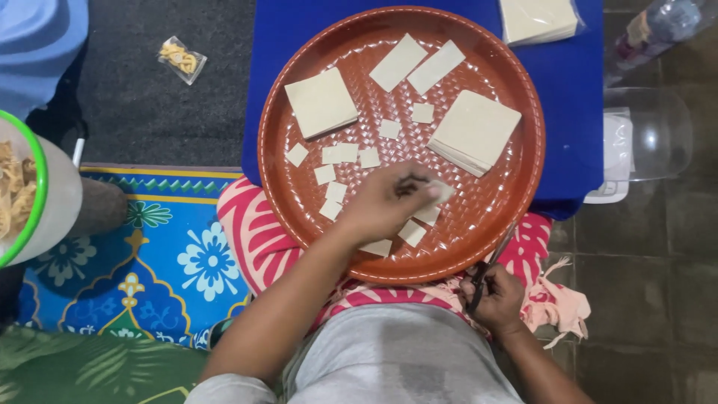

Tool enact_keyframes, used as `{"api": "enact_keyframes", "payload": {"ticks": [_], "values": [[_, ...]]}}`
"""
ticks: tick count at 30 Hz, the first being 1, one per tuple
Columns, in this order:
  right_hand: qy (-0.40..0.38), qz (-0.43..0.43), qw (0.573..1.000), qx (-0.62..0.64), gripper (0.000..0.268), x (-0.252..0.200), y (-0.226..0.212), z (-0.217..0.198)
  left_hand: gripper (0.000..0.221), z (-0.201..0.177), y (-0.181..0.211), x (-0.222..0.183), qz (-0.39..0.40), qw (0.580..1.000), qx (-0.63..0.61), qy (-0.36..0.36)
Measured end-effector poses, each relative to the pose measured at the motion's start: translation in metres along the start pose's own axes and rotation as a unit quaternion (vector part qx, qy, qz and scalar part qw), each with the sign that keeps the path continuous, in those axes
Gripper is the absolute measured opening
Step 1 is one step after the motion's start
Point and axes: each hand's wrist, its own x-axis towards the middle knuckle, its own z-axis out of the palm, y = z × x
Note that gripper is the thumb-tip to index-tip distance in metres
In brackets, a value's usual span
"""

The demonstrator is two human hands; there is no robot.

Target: Cutting square dough wrappers into smaller rectangular strips using scissors and arranging them on a large tray.

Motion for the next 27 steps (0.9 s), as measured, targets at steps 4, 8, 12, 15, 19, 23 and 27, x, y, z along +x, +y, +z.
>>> {"api": "enact_keyframes", "payload": {"ticks": [4,8,12,15,19,23,27], "values": [[0.027,-0.018,0.984,0.176,0.036,0.006,0.009,0.002,0.036,0.034,-0.005,0.015,-0.011,0.965,-0.261,0.008],[0.023,-0.02,0.984,0.175,0.036,0.005,0.009,0.002,0.04,0.044,-0.028,0.029,-0.002,0.984,-0.167,0.062],[0.036,-0.019,0.986,0.159,0.037,0.007,-0.003,0.001,0.044,0.016,-0.022,0.014,0.008,0.991,-0.076,0.107],[0.041,-0.028,0.986,0.159,0.038,0.012,-0.009,0.002,0.026,-0.016,-0.028,0.001,0.038,0.983,0.121,0.13],[0.032,-0.023,0.987,0.157,0.038,0.01,-0.005,0.003,0.031,-0.039,-0.028,-0.015,-0.02,0.948,0.303,0.093],[0.028,-0.016,0.987,0.155,0.038,0.009,-0.006,0.004,0.045,-0.044,-0.017,-0.023,-0.034,0.938,0.346,0.01],[0.016,-0.011,0.986,0.163,0.034,-0.001,0.009,0.005,0.046,-0.041,-0.029,-0.019,-0.012,0.926,0.378,-0.005]]}}
